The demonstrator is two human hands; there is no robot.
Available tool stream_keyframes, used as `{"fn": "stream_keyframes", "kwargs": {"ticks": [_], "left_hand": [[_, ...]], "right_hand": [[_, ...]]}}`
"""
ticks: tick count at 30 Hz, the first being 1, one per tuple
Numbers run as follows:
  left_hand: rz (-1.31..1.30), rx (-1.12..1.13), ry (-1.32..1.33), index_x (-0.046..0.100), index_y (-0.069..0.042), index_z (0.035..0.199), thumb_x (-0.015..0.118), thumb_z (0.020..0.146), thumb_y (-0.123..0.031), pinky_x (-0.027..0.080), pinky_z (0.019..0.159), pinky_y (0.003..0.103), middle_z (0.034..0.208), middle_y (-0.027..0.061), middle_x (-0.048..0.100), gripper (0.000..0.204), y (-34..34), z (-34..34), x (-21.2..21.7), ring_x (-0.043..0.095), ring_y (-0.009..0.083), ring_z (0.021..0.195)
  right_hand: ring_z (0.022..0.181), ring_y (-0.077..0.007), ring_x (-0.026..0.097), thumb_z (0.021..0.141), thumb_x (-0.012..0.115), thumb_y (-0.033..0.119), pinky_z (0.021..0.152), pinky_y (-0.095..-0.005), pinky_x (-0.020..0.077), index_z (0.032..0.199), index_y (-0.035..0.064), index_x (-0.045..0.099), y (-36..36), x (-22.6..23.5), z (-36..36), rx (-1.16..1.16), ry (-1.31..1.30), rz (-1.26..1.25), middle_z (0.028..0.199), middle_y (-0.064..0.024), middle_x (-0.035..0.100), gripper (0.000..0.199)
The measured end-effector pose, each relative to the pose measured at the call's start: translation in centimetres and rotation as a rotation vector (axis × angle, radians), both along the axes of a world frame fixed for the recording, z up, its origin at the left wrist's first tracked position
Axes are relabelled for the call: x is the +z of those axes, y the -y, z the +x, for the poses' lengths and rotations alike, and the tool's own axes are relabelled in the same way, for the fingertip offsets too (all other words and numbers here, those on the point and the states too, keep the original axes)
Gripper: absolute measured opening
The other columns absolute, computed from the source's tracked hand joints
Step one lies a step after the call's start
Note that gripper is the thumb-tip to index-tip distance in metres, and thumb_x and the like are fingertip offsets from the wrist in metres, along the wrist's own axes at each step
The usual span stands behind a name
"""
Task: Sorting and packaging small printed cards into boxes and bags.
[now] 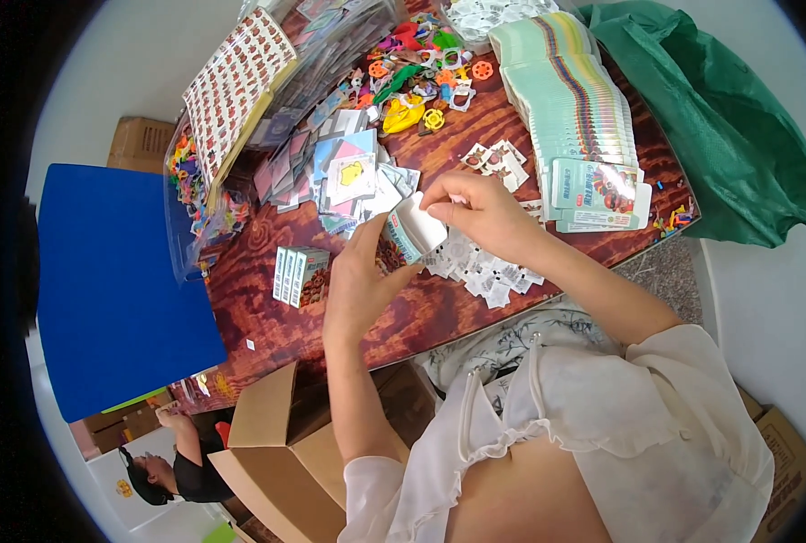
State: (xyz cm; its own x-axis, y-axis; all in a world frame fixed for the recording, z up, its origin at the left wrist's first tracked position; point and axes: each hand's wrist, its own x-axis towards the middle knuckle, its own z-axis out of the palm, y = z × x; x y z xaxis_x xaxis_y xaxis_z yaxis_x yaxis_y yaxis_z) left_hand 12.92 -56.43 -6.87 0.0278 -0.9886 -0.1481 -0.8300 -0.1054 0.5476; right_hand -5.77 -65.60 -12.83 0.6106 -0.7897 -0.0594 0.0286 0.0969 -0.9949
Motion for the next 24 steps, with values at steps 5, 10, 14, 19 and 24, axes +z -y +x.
{"fn": "stream_keyframes", "kwargs": {"ticks": [5, 10, 14, 19, 24], "left_hand": [[-0.232, 0.116, -0.151, 0.049, 0.002, 0.131, 0.082, 0.070, -0.009, 0.049, 0.090, 0.044, 0.122, 0.0212, 0.058, 0.070, -1.7, -1.1, -3.3, 0.057, 0.0398, 0.109], [-0.334, 0.198, 0.078, 0.048, -0.002, 0.132, 0.083, 0.068, -0.009, 0.049, 0.089, 0.044, 0.126, 0.0179, 0.056, 0.073, -2.4, -3.0, -4.3, 0.054, 0.0375, 0.114], [-0.355, 0.270, 0.188, 0.049, -0.003, 0.130, 0.083, 0.067, -0.012, 0.050, 0.087, 0.045, 0.123, 0.0154, 0.056, 0.072, -2.8, -4.6, -4.2, 0.053, 0.0369, 0.112], [-0.304, 0.289, 0.177, 0.052, -0.002, 0.127, 0.083, 0.067, -0.018, 0.050, 0.086, 0.045, 0.116, 0.0156, 0.059, 0.069, -3.2, -4.5, -5.2, 0.056, 0.0369, 0.108], [-0.314, 0.304, 0.100, 0.054, 0.001, 0.125, 0.084, 0.067, -0.018, 0.049, 0.085, 0.043, 0.108, 0.0172, 0.062, 0.068, -3.4, -4.4, -5.7, 0.060, 0.0355, 0.099]], "right_hand": [[0.071, -0.0127, 0.052, 0.084, 0.068, 0.004, 0.062, -0.0298, 0.0414, 0.089, 0.0008, 0.064, -1.0, 1.8, 0.0, 0.015, -0.135, -0.369, 0.081, -0.0032, 0.050, 0.008], [0.075, -0.0294, 0.059, 0.073, 0.073, 0.008, 0.063, -0.0411, 0.0445, 0.090, 0.0057, 0.056, -2.1, 1.7, 0.5, -0.108, -0.365, -0.638, 0.087, -0.0091, 0.051, 0.024], [0.079, -0.0336, 0.060, 0.073, 0.072, 0.008, 0.065, -0.0437, 0.0460, 0.091, 0.0071, 0.054, -1.9, 1.0, 1.4, -0.083, -0.463, -0.623, 0.091, -0.0101, 0.052, 0.026], [0.082, -0.0337, 0.062, 0.077, 0.067, 0.004, 0.069, -0.0439, 0.0486, 0.093, 0.0052, 0.052, -2.0, 0.3, 2.0, -0.065, -0.550, -0.605, 0.095, -0.0120, 0.055, 0.021], [0.088, -0.0359, 0.062, 0.080, 0.061, -0.001, 0.074, -0.0448, 0.0492, 0.099, 0.0035, 0.054, -0.6, 1.5, 1.1, 0.061, -0.346, -0.516, 0.096, -0.0138, 0.057, 0.021]]}}
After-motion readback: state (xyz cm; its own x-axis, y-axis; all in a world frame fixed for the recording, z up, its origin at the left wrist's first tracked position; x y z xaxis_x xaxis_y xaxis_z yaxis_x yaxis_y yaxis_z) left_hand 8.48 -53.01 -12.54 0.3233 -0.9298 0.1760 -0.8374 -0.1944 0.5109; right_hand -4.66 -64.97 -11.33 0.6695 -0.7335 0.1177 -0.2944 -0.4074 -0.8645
